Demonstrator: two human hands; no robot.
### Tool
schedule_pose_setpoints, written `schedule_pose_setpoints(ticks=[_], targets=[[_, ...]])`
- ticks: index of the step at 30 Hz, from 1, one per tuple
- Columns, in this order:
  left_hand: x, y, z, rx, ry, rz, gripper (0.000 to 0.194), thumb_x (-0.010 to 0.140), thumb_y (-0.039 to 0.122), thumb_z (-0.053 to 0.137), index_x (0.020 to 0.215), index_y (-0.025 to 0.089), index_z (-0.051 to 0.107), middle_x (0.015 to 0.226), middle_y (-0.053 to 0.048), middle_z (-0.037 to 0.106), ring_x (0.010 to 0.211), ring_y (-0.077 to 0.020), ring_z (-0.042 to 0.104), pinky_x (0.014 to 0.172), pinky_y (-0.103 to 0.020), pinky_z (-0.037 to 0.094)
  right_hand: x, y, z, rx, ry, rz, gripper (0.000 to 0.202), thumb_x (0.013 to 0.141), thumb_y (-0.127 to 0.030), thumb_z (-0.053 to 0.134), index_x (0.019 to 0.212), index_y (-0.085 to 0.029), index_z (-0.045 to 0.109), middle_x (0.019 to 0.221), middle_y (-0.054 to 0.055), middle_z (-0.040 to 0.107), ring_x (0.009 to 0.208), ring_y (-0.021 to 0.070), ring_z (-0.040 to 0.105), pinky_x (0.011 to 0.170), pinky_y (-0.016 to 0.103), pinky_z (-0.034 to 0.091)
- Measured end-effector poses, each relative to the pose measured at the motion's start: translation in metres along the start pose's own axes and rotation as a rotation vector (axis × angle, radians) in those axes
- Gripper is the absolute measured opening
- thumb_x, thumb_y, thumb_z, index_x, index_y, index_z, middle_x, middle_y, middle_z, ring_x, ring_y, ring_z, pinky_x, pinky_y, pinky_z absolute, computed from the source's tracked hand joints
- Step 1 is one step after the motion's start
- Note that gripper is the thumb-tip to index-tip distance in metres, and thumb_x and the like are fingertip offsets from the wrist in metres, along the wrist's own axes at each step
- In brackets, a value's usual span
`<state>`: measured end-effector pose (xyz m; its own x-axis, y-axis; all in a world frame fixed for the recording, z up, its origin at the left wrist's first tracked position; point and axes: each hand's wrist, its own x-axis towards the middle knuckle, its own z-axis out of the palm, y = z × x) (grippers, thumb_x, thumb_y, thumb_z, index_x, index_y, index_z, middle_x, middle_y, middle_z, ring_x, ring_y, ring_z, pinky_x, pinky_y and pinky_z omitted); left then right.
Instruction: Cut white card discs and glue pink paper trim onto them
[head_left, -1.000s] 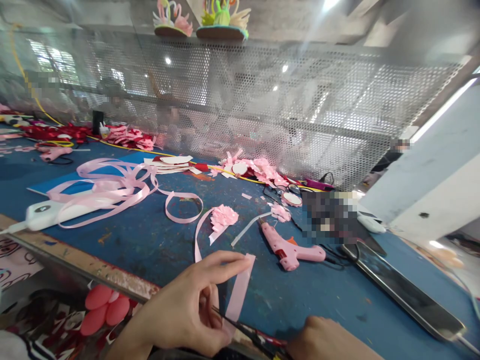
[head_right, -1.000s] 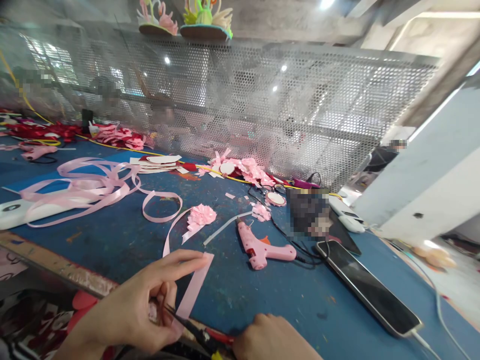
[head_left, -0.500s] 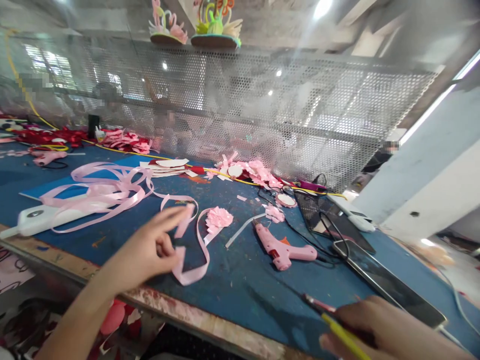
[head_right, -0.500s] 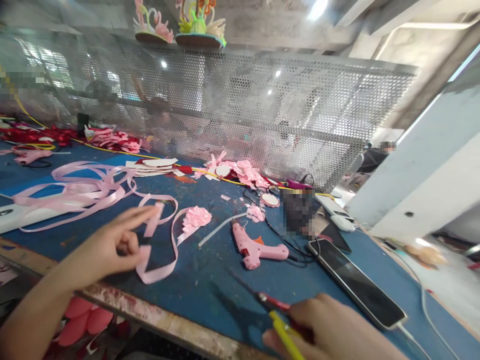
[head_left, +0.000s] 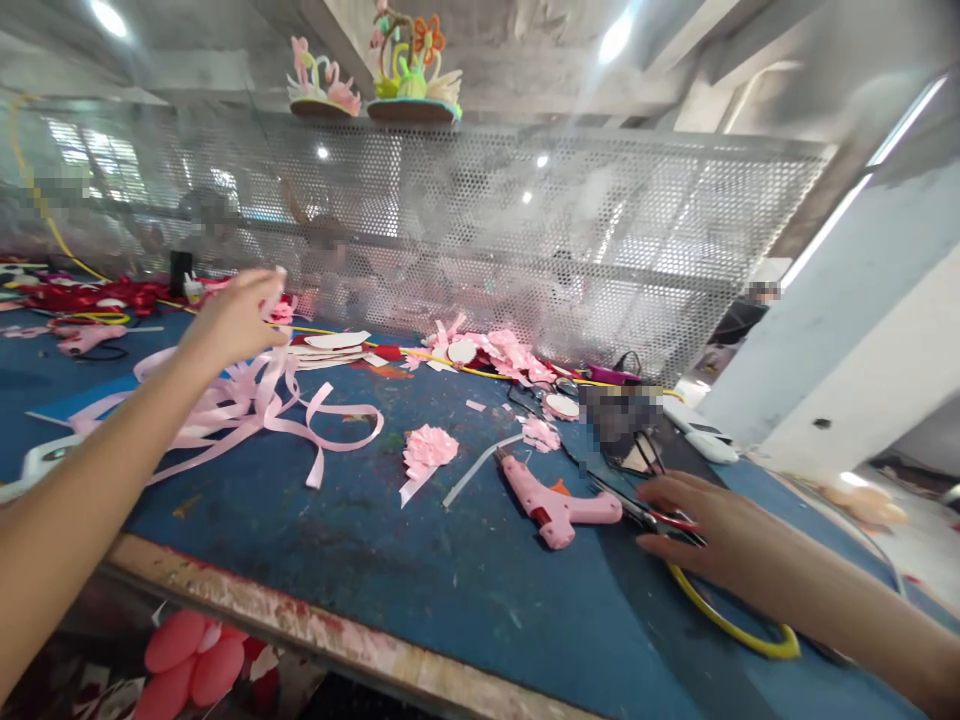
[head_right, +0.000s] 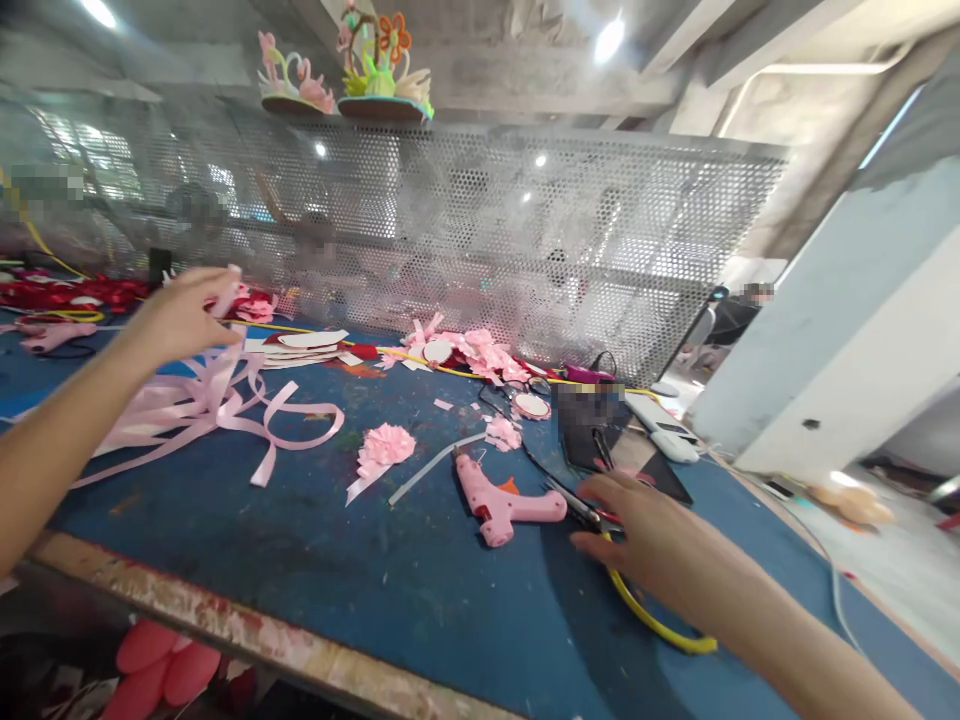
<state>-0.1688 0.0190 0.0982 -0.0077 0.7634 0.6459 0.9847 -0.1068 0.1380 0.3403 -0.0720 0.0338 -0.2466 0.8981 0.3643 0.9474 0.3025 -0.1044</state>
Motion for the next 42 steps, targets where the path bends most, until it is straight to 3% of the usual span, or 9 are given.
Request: schedule_pose_setpoints(ticks=[4, 7, 11, 17, 25, 29, 33, 37, 42], targets=[[0.003, 0.014, 0.051, -0.116, -0.353, 0.118, 0.075, 0.067, 0.019, 0.063, 0.136, 0.008, 0.037, 0.144, -0.015, 0.035, 0.109, -0.0247, 0.056, 0.094, -0.032, 0.044, 0.019, -0.037, 0.009, -0.061, -0.352, -0.128, 0.046, 0.073, -0.021, 0.057, 0.119, -0.019, 0.056, 0.121, 0.016, 0.057, 0.109, 0.0294, 0.055, 0.089, 0.039, 0.044], [0.002, 0.022, 0.087, -0.142, -0.464, 0.194, 0.072, 0.064, 0.017, 0.064, 0.133, 0.012, 0.044, 0.141, -0.015, 0.039, 0.101, -0.0236, 0.061, 0.085, -0.03, 0.048, 0.034, -0.057, 0.018, -0.091, -0.419, -0.2, 0.053, 0.069, -0.01, 0.05, 0.122, -0.016, 0.052, 0.121, 0.014, 0.057, 0.112, 0.028, 0.052, 0.092, 0.04, 0.041], [0.002, 0.034, 0.109, -0.19, -0.4, 0.318, 0.053, 0.073, 0.027, 0.06, 0.125, 0.015, 0.054, 0.134, -0.014, 0.05, 0.118, -0.0271, 0.051, 0.097, -0.037, 0.04, 0.043, -0.067, 0.025, -0.08, -0.432, -0.273, 0.042, 0.063, -0.003, 0.045, 0.1, -0.016, 0.06, 0.105, 0.011, 0.062, 0.099, 0.0242, 0.057, 0.081, 0.034, 0.043], [-0.007, 0.079, 0.088, -0.397, -0.122, 0.229, 0.024, 0.085, 0.029, 0.049, 0.095, 0.02, 0.069, 0.101, -0.006, 0.07, 0.095, -0.0207, 0.064, 0.087, -0.034, 0.046, 0.035, -0.069, 0.022, -0.056, -0.248, -0.166, 0.039, 0.062, -0.01, 0.046, 0.099, -0.018, 0.054, 0.105, 0.008, 0.057, 0.081, 0.0195, 0.059, 0.063, 0.027, 0.04], [-0.032, 0.111, 0.074, -0.765, -0.191, 0.098, 0.02, 0.077, 0.033, 0.06, 0.09, 0.019, 0.066, 0.102, -0.005, 0.07, 0.087, -0.0182, 0.066, 0.081, -0.03, 0.048, 0.032, -0.064, 0.031, 0.013, -0.279, -0.159, 0.044, 0.061, -0.013, 0.048, 0.104, -0.018, 0.058, 0.105, 0.009, 0.059, 0.093, 0.0239, 0.057, 0.078, 0.033, 0.043], [-0.038, 0.116, 0.07, -0.845, -0.188, 0.063, 0.022, 0.075, 0.037, 0.064, 0.089, 0.021, 0.066, 0.099, -0.006, 0.07, 0.094, -0.0206, 0.063, 0.089, -0.035, 0.044, 0.034, -0.067, 0.031, 0.084, -0.143, -0.233, 0.054, 0.059, -0.007, 0.046, 0.111, -0.017, 0.055, 0.122, 0.012, 0.052, 0.113, 0.0268, 0.048, 0.095, 0.041, 0.037], [-0.049, 0.14, 0.06, -1.217, -0.414, -0.117, 0.034, 0.069, 0.025, 0.07, 0.101, 0.02, 0.059, 0.086, -0.005, 0.07, 0.082, -0.0187, 0.066, 0.075, -0.031, 0.049, 0.037, -0.09, 0.025, 0.188, 0.119, -0.281, 0.036, 0.076, -0.011, 0.045, 0.11, -0.02, 0.052, 0.114, 0.01, 0.057, 0.107, 0.0227, 0.054, 0.089, 0.037, 0.044], [-0.066, 0.171, 0.049, -1.608, -0.715, -0.391, 0.041, 0.068, 0.014, 0.071, 0.104, 0.018, 0.052, 0.074, -0.002, 0.066, 0.069, -0.0149, 0.067, 0.059, -0.023, 0.049, 0.044, -0.116, 0.03, 0.112, 0.326, -0.539, 0.02, 0.087, -0.019, 0.047, 0.106, -0.02, 0.055, 0.096, 0.007, 0.066, 0.087, 0.0193, 0.06, 0.078, 0.033, 0.046], [-0.086, 0.186, 0.047, -1.819, -0.814, -0.565, 0.042, 0.067, 0.004, 0.069, 0.102, 0.015, 0.049, 0.073, 0.0, 0.065, 0.059, -0.0065, 0.062, 0.059, -0.017, 0.049, 0.047, -0.124, 0.044, 0.088, 0.411, -0.664, 0.02, 0.088, -0.019, 0.051, 0.107, -0.019, 0.059, 0.083, 0.005, 0.067, 0.072, 0.0148, 0.059, 0.066, 0.027, 0.044]])
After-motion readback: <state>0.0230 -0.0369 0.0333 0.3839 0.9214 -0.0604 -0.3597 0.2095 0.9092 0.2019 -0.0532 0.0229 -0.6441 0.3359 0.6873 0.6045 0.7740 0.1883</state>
